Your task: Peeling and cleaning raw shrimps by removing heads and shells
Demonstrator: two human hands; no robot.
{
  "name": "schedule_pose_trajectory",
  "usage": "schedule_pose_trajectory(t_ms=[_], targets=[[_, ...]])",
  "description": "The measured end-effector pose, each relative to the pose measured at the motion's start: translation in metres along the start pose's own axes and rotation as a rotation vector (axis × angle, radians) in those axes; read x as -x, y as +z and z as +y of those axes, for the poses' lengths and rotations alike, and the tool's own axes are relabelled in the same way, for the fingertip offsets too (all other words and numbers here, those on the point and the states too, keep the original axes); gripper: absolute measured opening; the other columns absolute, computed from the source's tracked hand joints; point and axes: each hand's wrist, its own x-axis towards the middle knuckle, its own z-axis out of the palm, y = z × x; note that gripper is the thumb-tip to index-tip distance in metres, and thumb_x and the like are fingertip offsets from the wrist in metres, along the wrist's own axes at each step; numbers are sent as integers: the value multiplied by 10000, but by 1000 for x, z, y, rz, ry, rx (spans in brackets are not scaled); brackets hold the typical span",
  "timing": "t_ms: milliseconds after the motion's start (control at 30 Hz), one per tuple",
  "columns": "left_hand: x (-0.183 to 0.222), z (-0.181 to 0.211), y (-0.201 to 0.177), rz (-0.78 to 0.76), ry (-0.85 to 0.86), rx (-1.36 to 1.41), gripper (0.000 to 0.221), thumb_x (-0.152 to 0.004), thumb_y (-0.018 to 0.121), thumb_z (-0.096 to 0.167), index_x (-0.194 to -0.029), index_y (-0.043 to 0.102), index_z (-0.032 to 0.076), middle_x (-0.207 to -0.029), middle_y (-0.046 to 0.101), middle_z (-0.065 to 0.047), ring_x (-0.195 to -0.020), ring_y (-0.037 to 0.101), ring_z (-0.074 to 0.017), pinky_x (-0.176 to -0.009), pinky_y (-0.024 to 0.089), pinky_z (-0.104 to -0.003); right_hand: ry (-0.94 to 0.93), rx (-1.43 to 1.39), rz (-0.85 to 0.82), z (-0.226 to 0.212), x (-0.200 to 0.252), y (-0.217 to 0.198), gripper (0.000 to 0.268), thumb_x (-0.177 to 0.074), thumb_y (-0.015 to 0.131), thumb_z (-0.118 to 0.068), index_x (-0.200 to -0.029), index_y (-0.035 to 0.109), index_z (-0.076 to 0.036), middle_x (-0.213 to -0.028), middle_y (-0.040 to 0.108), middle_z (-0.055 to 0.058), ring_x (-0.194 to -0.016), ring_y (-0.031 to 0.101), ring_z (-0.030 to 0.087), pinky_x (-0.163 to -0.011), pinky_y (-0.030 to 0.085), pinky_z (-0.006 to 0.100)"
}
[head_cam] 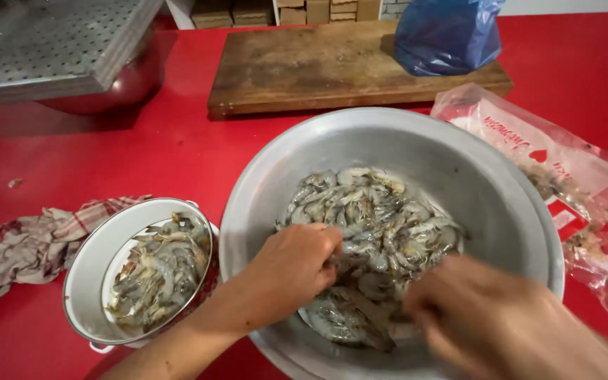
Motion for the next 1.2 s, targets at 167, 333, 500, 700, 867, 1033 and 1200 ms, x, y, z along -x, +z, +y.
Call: schedule_pose_trajectory(t_ms=[167,333,500,700,867,1033,1200], targets=[[-4,3,20,-68,58,-368,274,-788,524,-67,-1002,645,54,-879,658,-151,-812,681,-459,-639,535,-587,-299,70,48,35,-48,19,77,-924,592,-217,-972,644,-248,-890,679,-46,-715,728,166,-736,560,315],[18,8,15,24,182,-482,409,-769,828,193,-1116,660,55,-1086,611,-166,-989,604,-401,-834,476,-523,-329,91,60,63,-66,38,133,-854,640,-211,-977,665,-257,-916,720,-47,-787,757,148,-781,562,297],[60,2,-21,394,156,-416,260,-821,708,160,-1051,608,91,-1032,597,-134,-888,624,-375,-780,477,-524,-293,107,53,83,-77,45,115,-838,676,-245,-932,677,-312,-873,741,-125,-685,758,96,-747,560,260],[129,-84,-60,415,-2,9,58,-856,558,180,-861,579,127,-769,647,-17,-628,695,-191,-562,555,-310,-207,195,35,110,-86,52,100,-833,711,-358,-922,731,-399,-901,798,-209,-758,793,1,-761,590,228],[189,-282,-106,521,-847,-411,736,-926,562,330,-1615,306,301,-1612,324,-282,-1423,411,-473,-1132,340,-589,-22,278,83,101,-86,53,181,-780,758,-415,-946,761,-486,-926,861,-344,-682,856,-68,-732,612,178],[179,-371,-50,626,-495,-463,188,-869,569,69,-1011,691,53,-1029,693,-242,-1011,651,-426,-918,488,-476,30,198,78,102,-88,53,165,-780,782,-394,-928,800,-463,-830,882,-298,-610,780,-22,-731,594,151],[176,-401,-43,710,-428,-514,308,-871,569,91,-1151,602,-32,-999,675,-281,-987,615,-476,-899,483,-537,145,147,37,67,-80,39,184,-793,794,-289,-936,824,-401,-875,907,-263,-694,826,-42,-804,589,150]])
